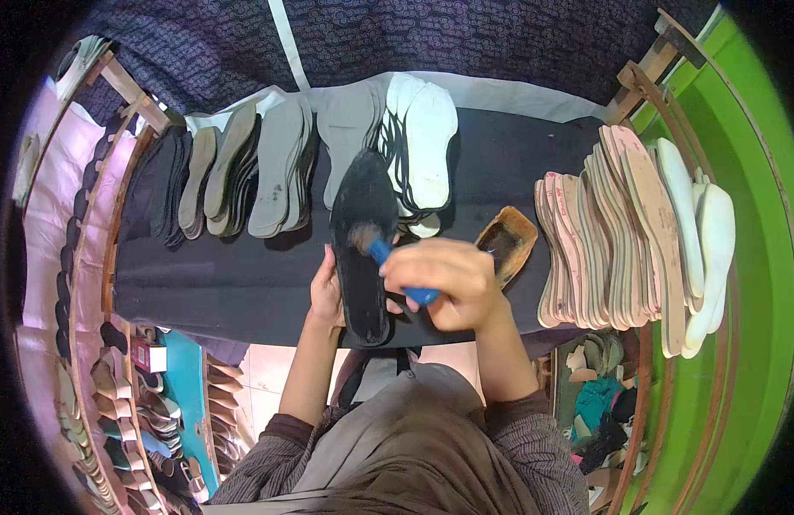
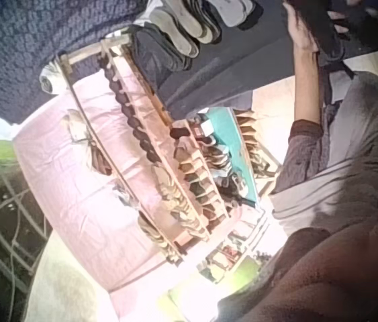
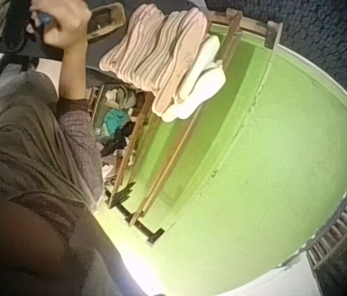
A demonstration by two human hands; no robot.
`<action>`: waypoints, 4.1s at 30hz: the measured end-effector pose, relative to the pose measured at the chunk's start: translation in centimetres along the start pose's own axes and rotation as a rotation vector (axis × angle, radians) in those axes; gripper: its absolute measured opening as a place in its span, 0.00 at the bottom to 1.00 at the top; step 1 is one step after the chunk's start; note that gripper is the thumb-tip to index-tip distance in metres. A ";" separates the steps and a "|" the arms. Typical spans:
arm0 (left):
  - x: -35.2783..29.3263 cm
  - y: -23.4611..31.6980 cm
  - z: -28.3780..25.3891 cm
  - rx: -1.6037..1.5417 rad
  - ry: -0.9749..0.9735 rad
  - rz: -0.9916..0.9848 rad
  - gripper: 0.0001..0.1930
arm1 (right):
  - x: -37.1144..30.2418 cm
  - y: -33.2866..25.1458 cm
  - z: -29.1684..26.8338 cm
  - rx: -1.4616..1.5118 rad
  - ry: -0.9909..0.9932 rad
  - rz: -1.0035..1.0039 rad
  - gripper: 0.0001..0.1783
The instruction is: The person applies adhesive onto shoe insoles using a brush and places the glued insoles onto a wooden rack.
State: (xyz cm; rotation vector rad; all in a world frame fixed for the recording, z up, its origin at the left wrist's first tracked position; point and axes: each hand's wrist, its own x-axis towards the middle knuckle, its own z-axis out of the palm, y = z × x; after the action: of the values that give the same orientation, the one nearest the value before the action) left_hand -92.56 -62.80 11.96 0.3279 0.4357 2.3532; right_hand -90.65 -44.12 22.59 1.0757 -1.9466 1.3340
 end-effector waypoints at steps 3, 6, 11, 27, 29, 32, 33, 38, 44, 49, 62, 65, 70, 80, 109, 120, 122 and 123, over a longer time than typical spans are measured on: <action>-0.1 0.3 -0.8 -0.004 -0.003 0.022 0.39 | -0.3 -0.6 0.1 0.022 0.009 0.040 0.09; 0.2 0.0 0.4 -0.018 0.035 0.061 0.39 | -0.7 0.0 0.0 -0.209 0.026 -0.040 0.09; 0.6 -0.1 0.2 -0.092 -0.046 0.152 0.38 | -3.7 -2.9 0.6 0.085 -0.238 0.061 0.16; 0.8 -0.1 -0.2 -0.089 -0.035 0.185 0.35 | -9.1 -2.5 -4.4 -0.580 0.207 0.412 0.19; 0.9 -0.1 0.0 -0.075 -0.011 0.173 0.35 | -9.6 -2.3 -4.0 -0.655 0.098 0.482 0.21; 0.9 -0.4 0.0 -0.052 -0.015 0.168 0.34 | -9.7 -2.6 -3.3 -0.744 0.068 0.556 0.24; 1.0 -0.4 0.2 -0.049 -0.030 0.147 0.34 | -9.8 -3.1 -3.1 -0.755 0.055 0.590 0.29; 1.2 -0.5 -1.2 -0.140 -0.056 0.127 0.32 | -9.1 -6.3 -1.2 -0.905 0.181 0.713 0.35; -0.9 -0.9 0.9 -0.107 0.043 0.092 0.32 | -11.7 -11.7 5.9 -0.782 0.476 0.648 0.31; -5.7 -3.2 4.5 -0.058 0.071 0.062 0.27 | -11.0 -17.1 12.4 -0.405 0.520 1.008 0.49; -8.8 -15.3 10.8 0.361 -0.108 -0.275 0.30 | -19.9 -29.0 12.0 -0.802 0.943 1.211 0.41; -9.0 -20.3 12.3 0.461 -0.130 -0.372 0.31 | -22.9 -32.0 10.9 -0.863 1.055 1.287 0.40; -9.4 -30.9 17.0 0.703 -0.248 -0.537 0.27 | -29.2 -37.8 7.1 -0.993 1.132 1.401 0.38; -11.5 -55.0 24.2 0.772 -0.546 -0.839 0.27 | -42.3 -48.6 -1.3 -1.345 1.320 1.512 0.40; -5.7 -92.7 23.3 1.213 -0.999 -0.974 0.11 | -61.1 -56.5 -19.8 -1.647 1.309 1.854 0.38; -4.8 -87.5 25.6 1.470 -1.370 -0.314 0.13 | -59.6 -57.2 -19.4 -1.670 1.292 1.689 0.34; -7.1 -83.5 29.7 1.246 -1.193 -0.453 0.11 | -59.6 -57.9 -18.6 -1.651 1.319 1.647 0.32; -8.1 -81.2 31.6 1.029 -1.020 -0.569 0.10 | -59.2 -58.2 -18.3 -1.654 1.294 1.633 0.32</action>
State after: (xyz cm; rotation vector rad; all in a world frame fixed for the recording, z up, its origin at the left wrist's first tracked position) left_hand -26.58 -5.44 7.62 1.5221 0.9938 1.0152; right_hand -9.85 -19.91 11.70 -1.8965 -1.5050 0.0819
